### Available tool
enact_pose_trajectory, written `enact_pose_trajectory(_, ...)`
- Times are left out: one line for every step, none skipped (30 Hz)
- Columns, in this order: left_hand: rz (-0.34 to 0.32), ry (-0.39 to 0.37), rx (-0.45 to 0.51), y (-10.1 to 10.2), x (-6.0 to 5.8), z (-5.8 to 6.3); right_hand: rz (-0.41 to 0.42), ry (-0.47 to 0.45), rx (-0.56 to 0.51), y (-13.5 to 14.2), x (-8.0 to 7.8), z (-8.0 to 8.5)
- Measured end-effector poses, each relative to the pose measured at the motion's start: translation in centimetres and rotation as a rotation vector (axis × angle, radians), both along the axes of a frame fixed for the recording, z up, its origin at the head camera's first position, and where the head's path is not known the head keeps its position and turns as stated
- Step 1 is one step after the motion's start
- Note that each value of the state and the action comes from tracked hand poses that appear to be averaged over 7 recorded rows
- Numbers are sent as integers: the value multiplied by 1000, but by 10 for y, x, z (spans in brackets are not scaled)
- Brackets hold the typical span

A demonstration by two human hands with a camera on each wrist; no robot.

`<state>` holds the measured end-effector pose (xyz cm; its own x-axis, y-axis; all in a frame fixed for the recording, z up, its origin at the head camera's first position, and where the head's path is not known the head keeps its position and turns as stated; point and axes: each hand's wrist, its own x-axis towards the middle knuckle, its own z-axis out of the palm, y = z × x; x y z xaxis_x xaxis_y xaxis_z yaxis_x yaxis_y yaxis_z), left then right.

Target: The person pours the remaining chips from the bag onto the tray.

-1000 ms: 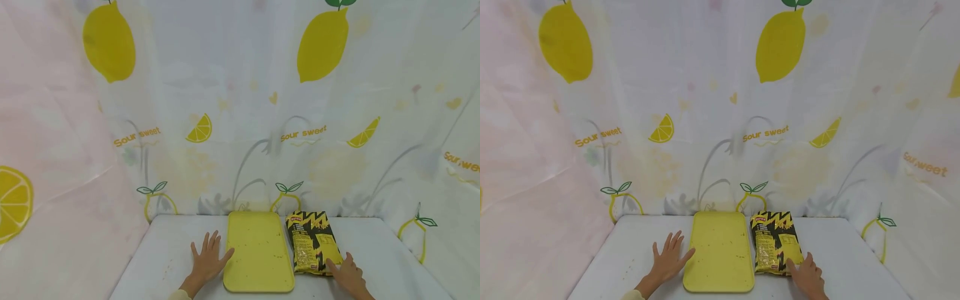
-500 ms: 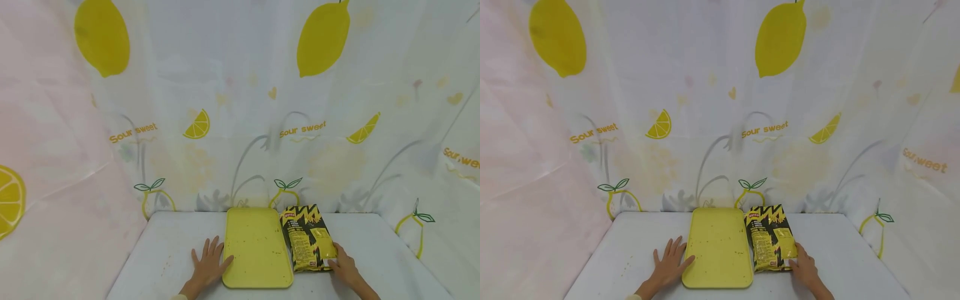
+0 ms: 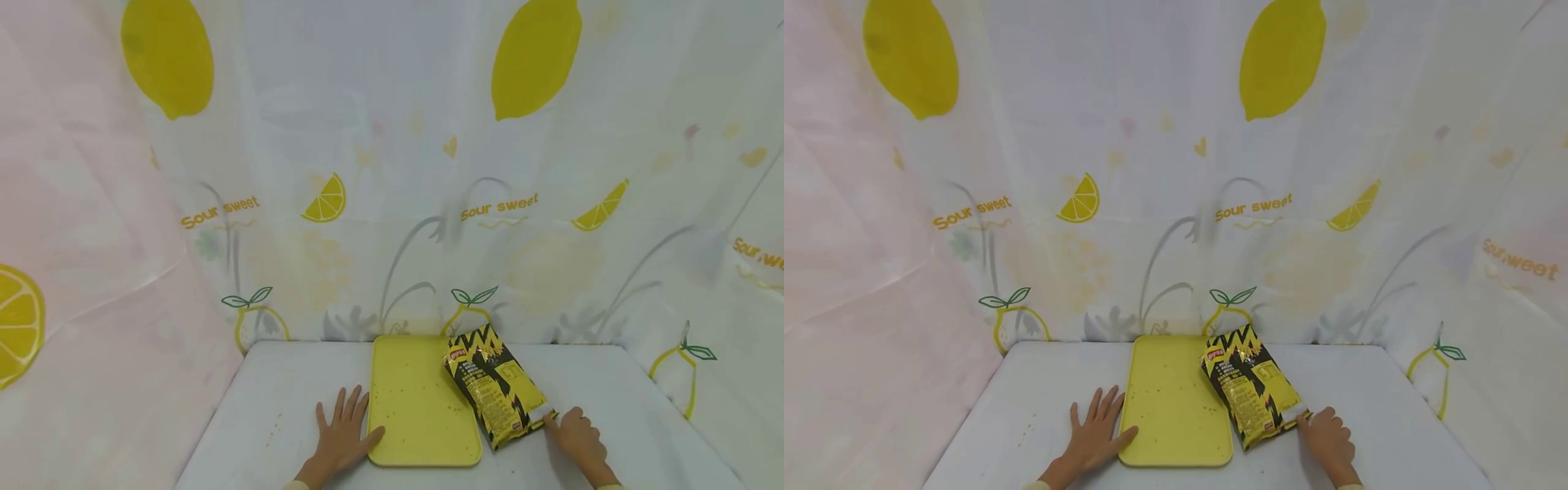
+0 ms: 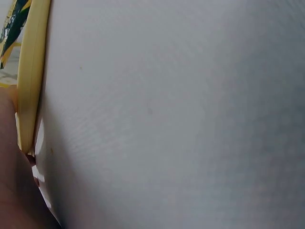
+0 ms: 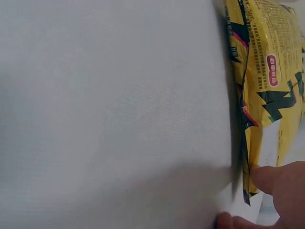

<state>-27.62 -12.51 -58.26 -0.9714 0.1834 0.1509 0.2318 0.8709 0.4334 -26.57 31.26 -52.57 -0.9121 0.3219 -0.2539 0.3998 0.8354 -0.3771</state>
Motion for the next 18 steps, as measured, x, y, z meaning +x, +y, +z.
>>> enact_pose_trajectory(5, 3, -4, 0, 0, -1, -3, -17, -20, 0, 0, 2)
enact_pose_trajectory(6, 7, -6, 0, 0, -2, -5, -33, -39, -1, 0, 3)
enact_pose_trajectory(6, 10, -6, 0, 0, -2, -6, -44, -60, -2, -1, 5)
enact_pose_trajectory(4, 12, -2, 0, 0, -2, -3, -49, -82, -2, -2, 6)
enact_pose_trajectory(3, 8, 3, 1, 1, -1, -7, -46, -103, -3, -3, 7)
enact_pose_trajectory(1, 4, 9, 1, 1, -1, -12, -43, -123, -5, -4, 7)
enact_pose_trajectory(0, -4, 15, 1, 1, 1, -17, -37, -139, -6, -5, 8)
enact_pose_trajectory(-4, -10, 20, 1, 2, 2, -22, -28, -150, -7, -5, 9)
enact_pose_trajectory(-6, -17, 24, 2, 2, 4, -28, -17, -163, -8, -6, 9)
enact_pose_trajectory(-5, -26, 28, 2, 3, 5, -31, 3, -179, -9, -6, 9)
enact_pose_trajectory(-2, -33, 30, 3, 3, 7, -36, 24, -207, -11, -7, 10)
enact_pose_trajectory(0, -38, 29, 3, 4, 8, -41, 42, -244, -12, -7, 10)
enact_pose_trajectory(3, -40, 29, 3, 5, 8, -46, 58, -281, -14, -8, 10)
enact_pose_trajectory(3, -36, 30, 2, 5, 9, -55, 74, -318, -15, -9, 10)
enact_pose_trajectory(4, -40, 29, 2, 5, 8, -64, 88, -355, -17, -10, 9)
enact_pose_trajectory(2, -34, 27, 2, 6, 8, -73, 97, -391, -18, -11, 9)
enact_pose_trajectory(1, -30, 25, 1, 6, 7, -79, 101, -416, -20, -11, 8)
enact_pose_trajectory(-2, -23, 20, 1, 6, 7, -80, 101, -422, -21, -12, 7)
